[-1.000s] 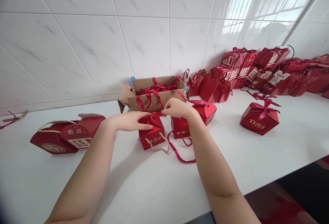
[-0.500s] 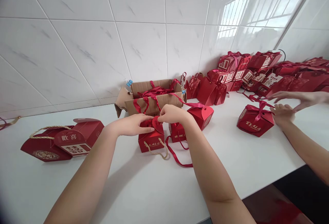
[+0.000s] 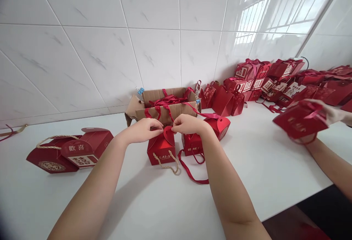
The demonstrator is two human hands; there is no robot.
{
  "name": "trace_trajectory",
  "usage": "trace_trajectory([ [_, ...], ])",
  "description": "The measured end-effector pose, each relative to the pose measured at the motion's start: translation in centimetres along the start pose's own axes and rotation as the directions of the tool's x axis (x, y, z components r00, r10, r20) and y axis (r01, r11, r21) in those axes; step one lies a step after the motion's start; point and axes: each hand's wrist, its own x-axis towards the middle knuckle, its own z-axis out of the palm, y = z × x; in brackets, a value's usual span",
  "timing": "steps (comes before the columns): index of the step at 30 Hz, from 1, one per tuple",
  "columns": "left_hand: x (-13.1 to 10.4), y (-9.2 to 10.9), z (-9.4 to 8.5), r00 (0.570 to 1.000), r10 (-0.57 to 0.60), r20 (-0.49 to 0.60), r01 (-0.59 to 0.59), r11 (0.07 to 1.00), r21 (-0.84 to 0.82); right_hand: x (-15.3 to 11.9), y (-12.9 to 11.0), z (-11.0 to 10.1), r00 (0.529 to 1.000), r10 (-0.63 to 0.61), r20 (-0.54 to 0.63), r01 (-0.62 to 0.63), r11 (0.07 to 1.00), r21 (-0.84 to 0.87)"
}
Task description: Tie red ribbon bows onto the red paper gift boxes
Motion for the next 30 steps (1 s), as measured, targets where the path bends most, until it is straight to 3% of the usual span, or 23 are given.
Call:
trace_trajectory([
  [10, 0.7, -1.4, 0.1, 0.999, 0.045, -0.013, -0.045, 0.998, -0.043, 0.4, -0.1, 0.4, 0.997, -0.031, 0.066, 0.03, 0.999, 0.013],
  [19, 0.9, -1.4, 0.4, 0.997, 0.004, 0.072, -0.002, 1.0, -0.025, 0.9, 0.3, 0.5, 0.999, -0.034, -0.039, 0.036, 0.999, 0.036],
  [30, 1.1, -1.2, 0.6, 0.996, 0.007, 0.09, -0.002, 0.998, -0.058, 0.9, -0.3, 0.8, 0.998, -0.024, -0.057, 0.026, 0.999, 0.037],
])
